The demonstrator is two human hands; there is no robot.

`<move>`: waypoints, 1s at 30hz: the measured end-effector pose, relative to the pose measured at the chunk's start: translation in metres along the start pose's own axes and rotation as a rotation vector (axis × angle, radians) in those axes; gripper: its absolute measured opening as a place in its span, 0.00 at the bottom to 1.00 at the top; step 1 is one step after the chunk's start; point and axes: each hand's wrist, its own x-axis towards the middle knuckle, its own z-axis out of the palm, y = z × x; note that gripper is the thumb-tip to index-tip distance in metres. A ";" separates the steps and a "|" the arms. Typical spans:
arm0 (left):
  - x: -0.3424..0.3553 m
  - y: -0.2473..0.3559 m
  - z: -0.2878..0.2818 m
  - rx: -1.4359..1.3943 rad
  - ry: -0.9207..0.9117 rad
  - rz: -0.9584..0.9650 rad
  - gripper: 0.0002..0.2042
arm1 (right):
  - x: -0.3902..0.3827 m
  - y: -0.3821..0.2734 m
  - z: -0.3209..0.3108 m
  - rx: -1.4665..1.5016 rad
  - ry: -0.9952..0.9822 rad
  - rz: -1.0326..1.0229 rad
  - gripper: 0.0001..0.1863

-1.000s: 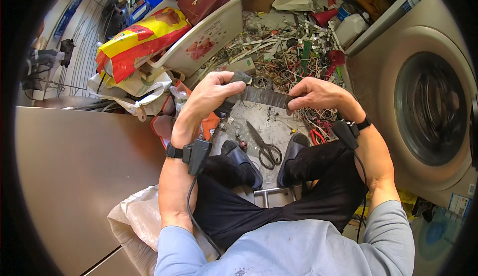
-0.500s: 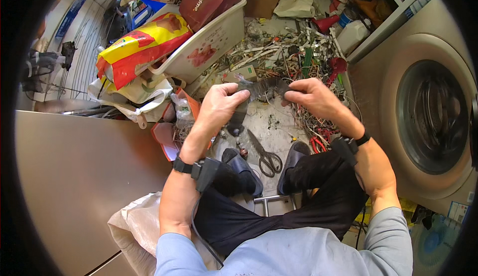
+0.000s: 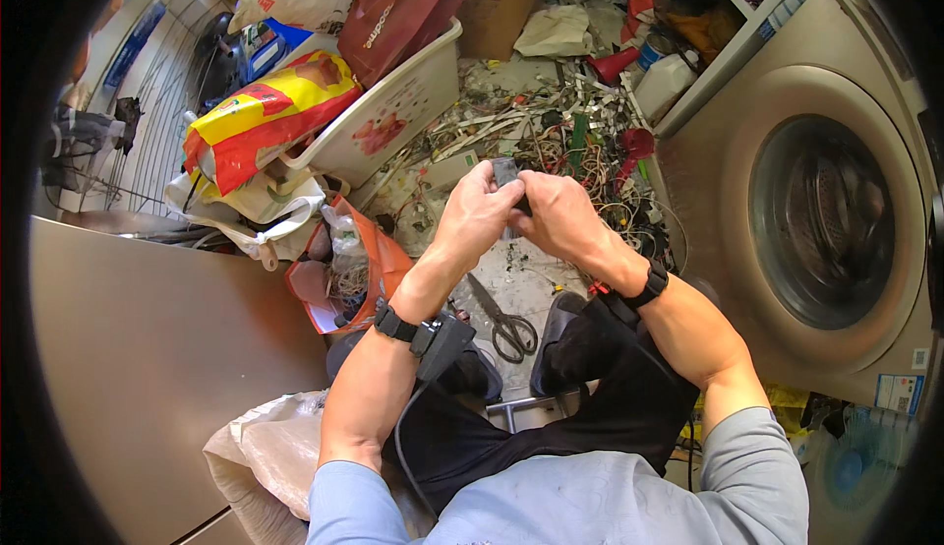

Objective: Stripping insulation from wires and manipulating small electronic components in a cluttered workspace.

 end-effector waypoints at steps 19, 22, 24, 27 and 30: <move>-0.008 0.008 -0.018 -0.487 -0.065 -0.256 0.42 | 0.018 -0.009 -0.086 1.126 0.073 0.433 0.10; -0.012 0.014 -0.008 -0.795 -0.324 -0.175 0.32 | 0.012 -0.014 -0.055 0.514 0.098 0.074 0.13; -0.023 0.022 -0.004 -0.847 -0.336 -0.115 0.22 | 0.004 -0.051 -0.050 0.393 0.149 -0.011 0.15; -0.025 0.021 0.007 -0.844 -0.301 -0.053 0.19 | -0.010 -0.058 -0.046 -0.136 0.126 -0.072 0.20; -0.031 0.022 0.014 -0.878 -0.361 0.033 0.15 | -0.018 -0.063 -0.045 -0.248 0.068 -0.027 0.19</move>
